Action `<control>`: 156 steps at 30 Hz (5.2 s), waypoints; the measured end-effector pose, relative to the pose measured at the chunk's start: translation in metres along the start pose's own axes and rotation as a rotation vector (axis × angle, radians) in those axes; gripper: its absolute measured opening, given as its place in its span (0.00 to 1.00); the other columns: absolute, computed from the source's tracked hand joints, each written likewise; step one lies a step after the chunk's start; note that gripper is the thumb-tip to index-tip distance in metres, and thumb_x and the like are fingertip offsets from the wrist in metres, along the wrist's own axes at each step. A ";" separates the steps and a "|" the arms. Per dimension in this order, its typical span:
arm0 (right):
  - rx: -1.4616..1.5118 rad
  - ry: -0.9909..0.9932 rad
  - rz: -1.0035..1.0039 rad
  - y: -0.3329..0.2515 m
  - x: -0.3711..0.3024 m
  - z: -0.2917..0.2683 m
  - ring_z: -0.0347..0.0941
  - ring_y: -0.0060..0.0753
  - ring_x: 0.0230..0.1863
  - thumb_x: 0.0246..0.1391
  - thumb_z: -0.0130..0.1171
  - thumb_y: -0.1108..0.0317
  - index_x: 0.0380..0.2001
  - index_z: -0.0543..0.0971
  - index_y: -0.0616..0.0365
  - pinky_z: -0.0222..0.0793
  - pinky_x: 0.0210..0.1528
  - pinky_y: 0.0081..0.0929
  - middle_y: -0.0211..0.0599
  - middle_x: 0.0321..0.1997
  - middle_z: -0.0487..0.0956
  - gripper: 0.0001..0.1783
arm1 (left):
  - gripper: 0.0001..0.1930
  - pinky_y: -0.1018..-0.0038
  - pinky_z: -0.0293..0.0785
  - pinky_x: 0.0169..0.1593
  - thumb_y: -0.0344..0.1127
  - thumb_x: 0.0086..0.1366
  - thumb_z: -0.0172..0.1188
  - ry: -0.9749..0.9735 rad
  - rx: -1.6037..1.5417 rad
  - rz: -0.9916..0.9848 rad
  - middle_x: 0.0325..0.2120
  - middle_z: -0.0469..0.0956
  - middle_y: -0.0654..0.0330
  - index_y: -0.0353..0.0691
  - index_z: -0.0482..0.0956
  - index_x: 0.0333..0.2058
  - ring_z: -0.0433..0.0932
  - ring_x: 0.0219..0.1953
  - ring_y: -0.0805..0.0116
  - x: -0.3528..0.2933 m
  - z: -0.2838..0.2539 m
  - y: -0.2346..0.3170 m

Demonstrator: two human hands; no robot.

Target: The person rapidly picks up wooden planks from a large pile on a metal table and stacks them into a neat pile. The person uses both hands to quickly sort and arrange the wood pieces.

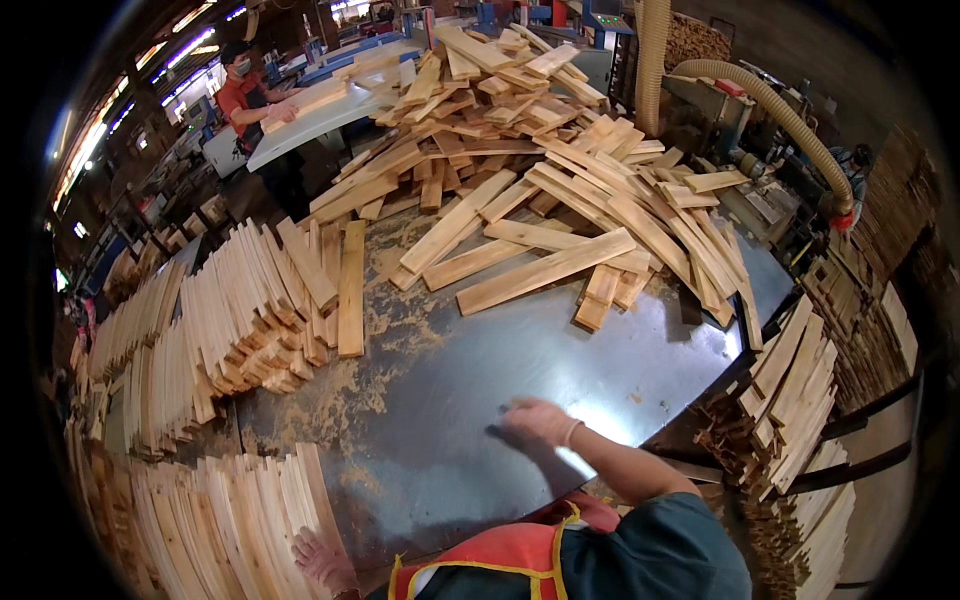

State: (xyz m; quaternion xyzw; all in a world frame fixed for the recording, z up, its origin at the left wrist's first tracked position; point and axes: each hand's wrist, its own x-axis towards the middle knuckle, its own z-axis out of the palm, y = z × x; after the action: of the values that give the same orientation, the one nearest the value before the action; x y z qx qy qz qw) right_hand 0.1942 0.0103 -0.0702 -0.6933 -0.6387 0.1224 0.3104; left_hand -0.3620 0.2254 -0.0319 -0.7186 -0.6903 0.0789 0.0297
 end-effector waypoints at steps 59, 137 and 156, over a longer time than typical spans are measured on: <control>0.984 0.262 0.917 0.014 -0.030 -0.059 0.74 0.25 0.37 0.65 0.67 0.60 0.75 0.64 0.65 0.72 0.40 0.24 0.33 0.42 0.80 0.42 | 0.34 0.49 0.67 0.71 0.56 0.80 0.43 0.270 0.104 0.089 0.71 0.69 0.49 0.38 0.67 0.73 0.69 0.71 0.54 -0.028 0.051 0.033; -0.039 0.312 0.836 0.023 0.063 -0.036 0.75 0.62 0.62 0.53 0.68 0.56 0.55 0.79 0.64 0.71 0.63 0.46 0.65 0.60 0.78 0.30 | 0.57 0.56 0.66 0.73 0.61 0.60 0.70 -0.495 -0.577 0.375 0.74 0.60 0.38 0.42 0.50 0.79 0.66 0.73 0.41 -0.057 -0.153 0.383; 0.900 0.125 0.823 -0.059 -0.017 -0.027 0.79 0.27 0.41 0.55 0.71 0.74 0.70 0.68 0.63 0.77 0.41 0.27 0.38 0.49 0.84 0.40 | 0.54 0.58 0.72 0.67 0.39 0.58 0.71 -0.392 -0.540 0.588 0.66 0.73 0.40 0.47 0.50 0.80 0.75 0.65 0.40 0.099 -0.121 0.414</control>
State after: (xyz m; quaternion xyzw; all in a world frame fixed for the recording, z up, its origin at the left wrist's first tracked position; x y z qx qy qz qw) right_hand 0.1589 -0.0143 -0.0187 -0.6897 -0.1848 0.4490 0.5371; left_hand 0.0685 0.3136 0.0179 -0.8379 -0.4448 0.0359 -0.3143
